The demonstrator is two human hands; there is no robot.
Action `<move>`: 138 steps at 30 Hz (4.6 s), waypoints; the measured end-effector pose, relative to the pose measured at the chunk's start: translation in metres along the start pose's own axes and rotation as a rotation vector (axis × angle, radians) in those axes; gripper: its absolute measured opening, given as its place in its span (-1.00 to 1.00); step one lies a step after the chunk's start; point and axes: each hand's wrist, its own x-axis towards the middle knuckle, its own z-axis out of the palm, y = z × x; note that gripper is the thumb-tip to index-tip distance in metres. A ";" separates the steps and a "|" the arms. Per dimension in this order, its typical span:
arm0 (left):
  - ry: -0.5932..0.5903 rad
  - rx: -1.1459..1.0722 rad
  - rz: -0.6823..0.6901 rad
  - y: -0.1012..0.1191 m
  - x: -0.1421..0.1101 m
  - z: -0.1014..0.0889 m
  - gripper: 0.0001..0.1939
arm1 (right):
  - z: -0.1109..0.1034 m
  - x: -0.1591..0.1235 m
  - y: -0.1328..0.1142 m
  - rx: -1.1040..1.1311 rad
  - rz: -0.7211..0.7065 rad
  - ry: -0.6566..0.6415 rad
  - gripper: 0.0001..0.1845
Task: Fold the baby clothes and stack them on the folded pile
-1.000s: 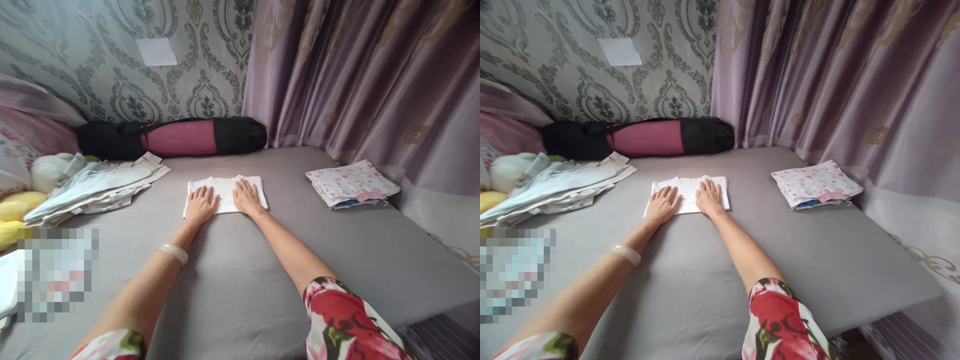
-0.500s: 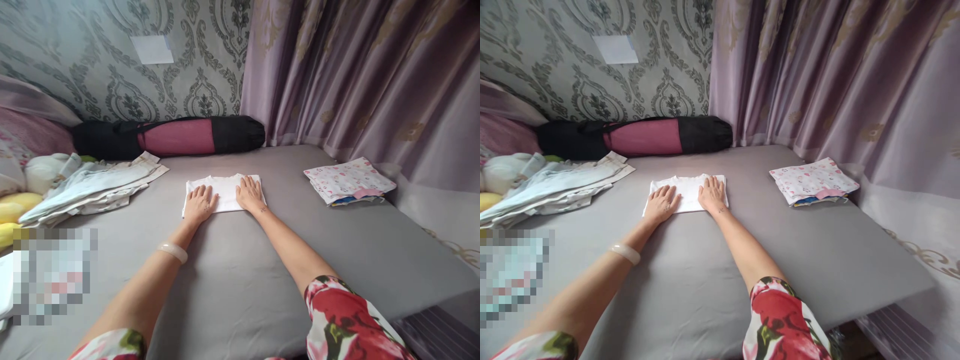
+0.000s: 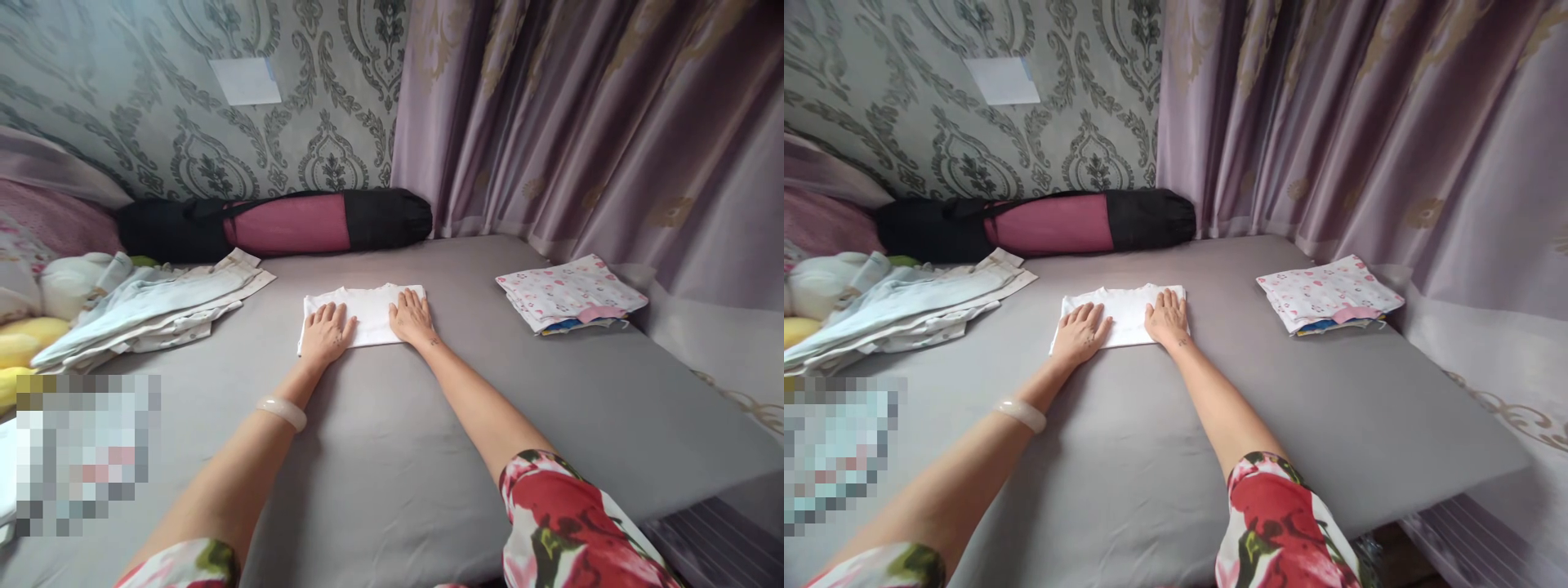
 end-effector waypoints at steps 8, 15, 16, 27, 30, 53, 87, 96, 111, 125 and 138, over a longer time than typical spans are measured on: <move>-0.171 0.022 -0.024 0.001 0.006 -0.004 -0.30 | -0.006 0.008 0.019 -0.057 0.015 0.031 -0.33; -0.168 0.042 -0.007 0.001 0.006 -0.004 -0.32 | -0.004 0.008 0.024 -0.064 0.031 -0.007 -0.32; -0.152 0.048 0.003 0.001 0.006 -0.004 -0.33 | -0.005 0.008 0.024 -0.066 0.031 -0.017 -0.32; -0.128 -0.029 0.058 -0.008 0.038 -0.006 -0.39 | -0.010 0.022 0.004 -0.010 -0.126 -0.079 -0.37; -0.169 -0.061 0.053 -0.011 0.041 0.000 -0.39 | -0.006 0.025 0.004 0.000 -0.120 -0.105 -0.37; -0.423 -0.025 -0.164 -0.047 0.121 -0.033 -0.66 | -0.046 0.097 0.033 -0.058 -0.077 -0.273 -0.73; -0.191 -0.059 -0.023 -0.055 0.073 -0.129 -0.74 | -0.125 0.036 0.028 0.006 -0.218 -0.022 -0.69; 0.160 -0.073 0.056 -0.054 0.061 -0.150 -0.73 | -0.151 0.017 0.032 -0.003 -0.374 0.312 -0.74; 0.177 -0.190 0.319 -0.058 -0.049 -0.078 -0.78 | -0.079 -0.079 0.067 -0.014 -0.617 0.260 -0.76; -0.067 -0.204 0.354 -0.062 -0.084 -0.048 -0.66 | -0.049 -0.120 0.069 -0.147 -0.625 0.028 -0.51; -0.014 -0.188 0.221 -0.008 -0.054 -0.056 -0.69 | -0.054 -0.083 0.021 0.044 -0.440 -0.020 -0.56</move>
